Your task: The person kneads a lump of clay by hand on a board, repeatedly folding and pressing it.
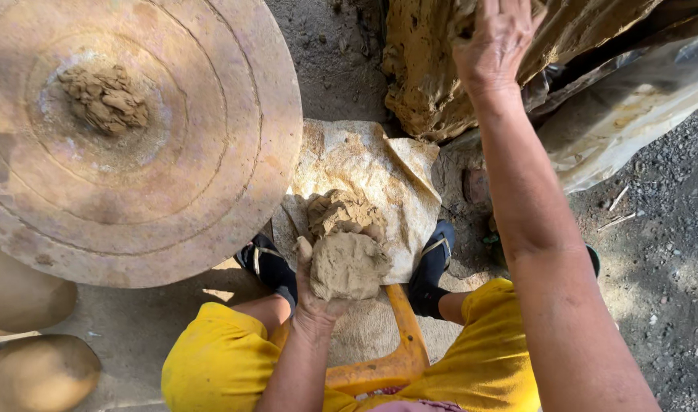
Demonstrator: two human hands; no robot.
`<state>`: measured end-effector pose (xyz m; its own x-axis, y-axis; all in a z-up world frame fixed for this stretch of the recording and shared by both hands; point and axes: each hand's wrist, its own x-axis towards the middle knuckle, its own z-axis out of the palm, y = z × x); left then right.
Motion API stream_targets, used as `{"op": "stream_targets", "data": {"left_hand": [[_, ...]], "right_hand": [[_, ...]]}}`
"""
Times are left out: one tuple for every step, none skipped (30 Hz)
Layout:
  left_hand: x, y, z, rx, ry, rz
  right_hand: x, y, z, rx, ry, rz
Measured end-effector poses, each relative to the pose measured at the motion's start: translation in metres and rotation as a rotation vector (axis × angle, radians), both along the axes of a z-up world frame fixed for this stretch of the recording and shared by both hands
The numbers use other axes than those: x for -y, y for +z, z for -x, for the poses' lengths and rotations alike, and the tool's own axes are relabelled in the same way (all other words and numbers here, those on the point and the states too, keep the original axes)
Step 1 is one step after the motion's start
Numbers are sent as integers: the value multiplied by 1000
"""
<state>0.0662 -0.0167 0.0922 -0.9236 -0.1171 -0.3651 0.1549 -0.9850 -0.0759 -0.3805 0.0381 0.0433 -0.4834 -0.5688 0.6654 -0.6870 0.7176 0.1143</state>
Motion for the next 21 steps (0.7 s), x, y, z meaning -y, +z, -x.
{"op": "stream_targets", "data": {"left_hand": [[-3, 5, 5, -126, 14, 70], [-7, 8, 9, -118, 14, 72], [-14, 10, 12, -155, -12, 38], [-16, 10, 15, -195, -39, 14], [-18, 9, 15, -191, -39, 25], [-25, 10, 11, -75, -63, 20], [-31, 13, 4, 40, -86, 15], [-35, 14, 5, 132, -109, 17], [-39, 17, 3, 224, -131, 19], [-33, 17, 6, 301, -137, 45], [-27, 19, 7, 274, -120, 70], [-25, 22, 5, 153, -75, 45], [-21, 20, 5, 30, -32, 22], [-25, 16, -10, 75, -35, -5], [-20, 3, -13, 272, -87, 36], [-13, -13, 0, 419, -119, 98], [-14, -24, 6, 413, -103, 89], [-13, -32, 12, 341, -52, 124], [-14, -35, 12, 270, 0, 160], [-10, -38, 18, 248, 17, 168], [-6, -37, 23, 410, 56, 182]], "right_hand": [[-2, -8, -6, 0, 1, 3], [-6, -19, -17, 234, 4, -64], [-10, -30, -27, 467, 10, -132], [-7, -40, -34, 471, 14, -121], [-4, -50, -42, 420, -16, -191], [-8, -59, -52, 377, -48, -275], [-6, -63, -67, 646, -134, -379], [-5, -61, -74, 891, -231, -468], [-27, -69, -101, 1250, -262, -533], [-29, -77, -128, 1337, -358, -522], [-49, -80, -171, 1080, -53, -346], [-40, -69, -171, 1063, -32, -336], [-31, -50, -165, 1241, -61, -311], [-51, -30, -193, 1479, -124, -321], [-71, -1, -218, 1716, -193, -327], [-81, 38, -212, 1767, -215, -18], [-87, 79, -208, 1614, -212, 149], [-105, 125, -206, 1282, -52, 276], [-119, 165, -205, 1119, 22, 424], [-130, 195, -207, 1006, 72, 581], [-137, 212, -213, 937, 103, 654]]}}
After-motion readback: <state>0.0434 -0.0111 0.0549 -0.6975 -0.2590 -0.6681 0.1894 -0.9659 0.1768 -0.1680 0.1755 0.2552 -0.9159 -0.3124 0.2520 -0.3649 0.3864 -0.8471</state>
